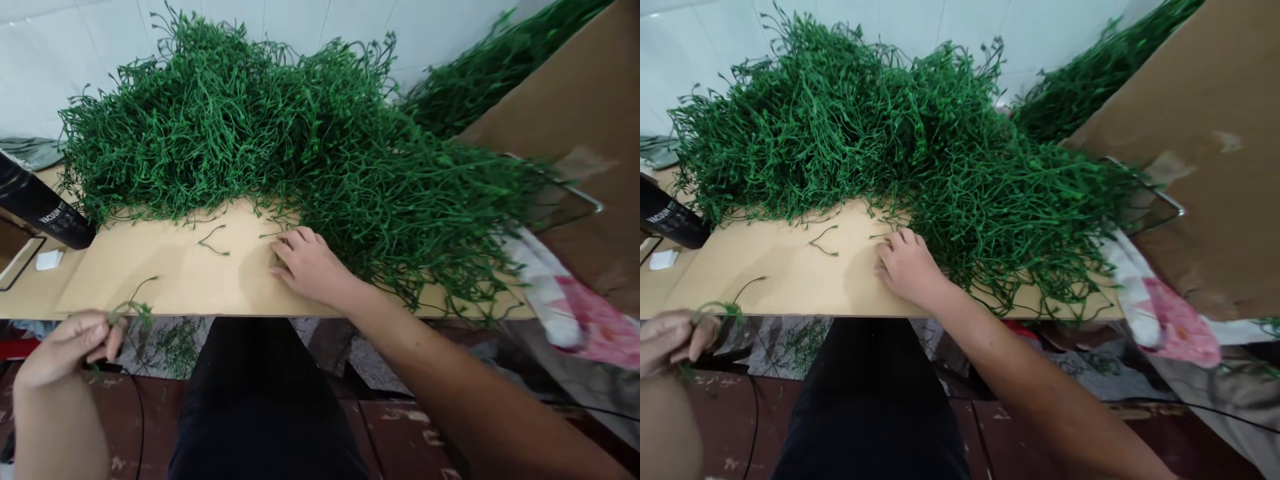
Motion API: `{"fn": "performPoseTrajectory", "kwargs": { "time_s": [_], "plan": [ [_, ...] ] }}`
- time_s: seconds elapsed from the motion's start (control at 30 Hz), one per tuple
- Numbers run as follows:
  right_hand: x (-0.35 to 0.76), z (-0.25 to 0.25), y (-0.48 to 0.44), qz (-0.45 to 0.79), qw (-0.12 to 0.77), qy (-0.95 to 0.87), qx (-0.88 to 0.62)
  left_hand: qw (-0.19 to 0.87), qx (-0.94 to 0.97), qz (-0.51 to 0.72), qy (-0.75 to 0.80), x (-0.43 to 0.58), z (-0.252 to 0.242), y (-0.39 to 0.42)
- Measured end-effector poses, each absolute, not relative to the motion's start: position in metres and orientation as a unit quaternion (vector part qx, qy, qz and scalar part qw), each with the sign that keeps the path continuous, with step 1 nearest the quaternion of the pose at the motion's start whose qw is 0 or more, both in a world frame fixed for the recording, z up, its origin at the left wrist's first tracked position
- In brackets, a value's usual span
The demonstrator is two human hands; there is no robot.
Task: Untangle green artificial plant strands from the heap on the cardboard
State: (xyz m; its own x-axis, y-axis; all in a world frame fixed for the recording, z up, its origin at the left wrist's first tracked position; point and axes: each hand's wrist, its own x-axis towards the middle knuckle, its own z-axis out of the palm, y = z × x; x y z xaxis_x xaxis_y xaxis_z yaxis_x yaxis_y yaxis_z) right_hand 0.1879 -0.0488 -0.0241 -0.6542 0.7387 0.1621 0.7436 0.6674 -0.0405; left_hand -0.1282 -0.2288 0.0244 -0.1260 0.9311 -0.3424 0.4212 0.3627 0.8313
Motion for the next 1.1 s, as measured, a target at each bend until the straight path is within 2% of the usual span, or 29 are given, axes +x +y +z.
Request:
{"fn": "performPoseTrajectory", "kwargs": {
  "time_s": [0.1, 0.3, 0.5, 0.63, 0.77, 0.9, 1.03, 1.1],
  "plan": [
    [0.164, -0.008, -0.053, 0.007, 0.099, -0.922, -0.374, 0.423, 0.497, 0.153, 0.742, -0.143, 0.007, -0.259],
    [0.093, -0.008, -0.049, 0.044, 0.135, -0.951, -0.275, 0.332, 0.418, 0.062, 0.844, -0.18, -0.06, -0.279],
    [0.084, -0.027, -0.027, 0.017, 0.073, -0.946, -0.316, 0.253, 0.405, 0.047, 0.877, -0.221, -0.091, -0.286],
    [0.111, -0.02, -0.019, -0.041, 0.035, -0.933, -0.356, 0.266, 0.386, 0.049, 0.882, -0.229, -0.092, -0.28],
    [0.136, -0.01, -0.015, -0.064, 0.013, -0.939, -0.338, 0.335, 0.376, 0.116, 0.856, -0.211, -0.075, -0.27],
    [0.161, 0.009, -0.01, -0.091, 0.118, -0.928, -0.341, 0.356, 0.404, 0.164, 0.827, -0.18, -0.034, -0.263],
    [0.211, 0.037, 0.006, -0.17, 0.277, -0.836, -0.441, 0.335, 0.484, 0.189, 0.786, -0.156, 0.009, -0.247],
    [0.244, 0.047, 0.02, -0.227, 0.326, -0.77, -0.5, 0.321, 0.539, 0.187, 0.756, -0.146, 0.025, -0.229]
  ]
}}
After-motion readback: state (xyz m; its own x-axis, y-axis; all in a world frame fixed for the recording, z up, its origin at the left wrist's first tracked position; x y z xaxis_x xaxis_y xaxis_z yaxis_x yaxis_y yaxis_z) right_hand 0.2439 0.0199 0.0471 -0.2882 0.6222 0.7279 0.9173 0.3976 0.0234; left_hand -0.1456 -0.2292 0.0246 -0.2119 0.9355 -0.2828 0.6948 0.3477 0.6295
